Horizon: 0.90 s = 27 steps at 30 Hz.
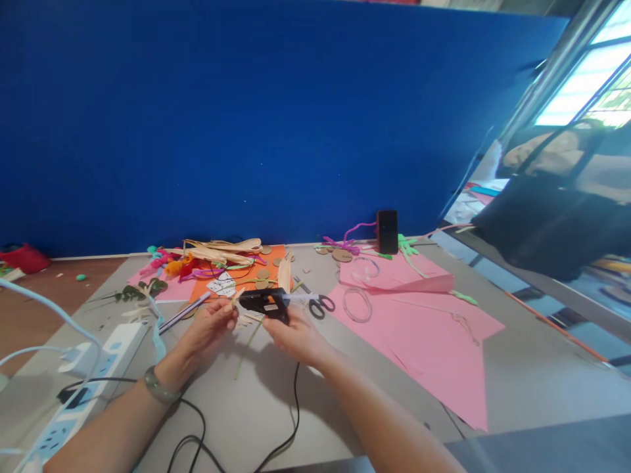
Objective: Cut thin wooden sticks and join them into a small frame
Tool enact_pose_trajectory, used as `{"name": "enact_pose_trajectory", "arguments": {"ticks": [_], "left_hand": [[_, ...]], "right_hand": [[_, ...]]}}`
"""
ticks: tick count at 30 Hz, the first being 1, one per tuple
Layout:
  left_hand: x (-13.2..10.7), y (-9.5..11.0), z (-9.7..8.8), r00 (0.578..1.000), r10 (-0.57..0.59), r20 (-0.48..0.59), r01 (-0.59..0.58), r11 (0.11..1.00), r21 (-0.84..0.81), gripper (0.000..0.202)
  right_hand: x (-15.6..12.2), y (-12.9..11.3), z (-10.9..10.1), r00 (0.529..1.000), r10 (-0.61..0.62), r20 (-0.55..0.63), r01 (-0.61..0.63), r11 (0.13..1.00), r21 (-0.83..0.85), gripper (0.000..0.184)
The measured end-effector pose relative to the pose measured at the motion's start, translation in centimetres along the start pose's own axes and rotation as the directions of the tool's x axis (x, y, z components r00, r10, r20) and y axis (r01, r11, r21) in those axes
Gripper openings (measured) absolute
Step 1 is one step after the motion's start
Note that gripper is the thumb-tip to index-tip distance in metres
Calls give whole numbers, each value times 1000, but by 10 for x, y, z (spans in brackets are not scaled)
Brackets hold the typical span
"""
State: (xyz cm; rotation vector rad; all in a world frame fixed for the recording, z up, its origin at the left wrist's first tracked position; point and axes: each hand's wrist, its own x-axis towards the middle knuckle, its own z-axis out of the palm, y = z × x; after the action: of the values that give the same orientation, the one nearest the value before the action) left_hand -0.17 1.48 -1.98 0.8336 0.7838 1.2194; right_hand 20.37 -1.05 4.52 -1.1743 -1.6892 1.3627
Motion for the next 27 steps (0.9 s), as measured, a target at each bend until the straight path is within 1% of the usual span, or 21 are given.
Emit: {"name": "enact_pose_trajectory", "arguments": {"ticks": [5,11,16,27], "left_hand": [[0,0,1,1000,5,-4,-5,1000,11,25],[0,0,0,1000,11,19,-11,1000,10,23],[0,0,-1,999,13,30,-14,999,31,23],[1,-1,-1,1000,2,25,-3,1000,30,25]], "right_hand": [[3,8,-3,997,-35,67,35,999,-6,29],[5,15,-3,996,-44,82,43,999,22,30],[5,15,-3,995,-53,89,53,999,-2,33],[2,10,-3,994,-58,94,61,998,-26,33]]}}
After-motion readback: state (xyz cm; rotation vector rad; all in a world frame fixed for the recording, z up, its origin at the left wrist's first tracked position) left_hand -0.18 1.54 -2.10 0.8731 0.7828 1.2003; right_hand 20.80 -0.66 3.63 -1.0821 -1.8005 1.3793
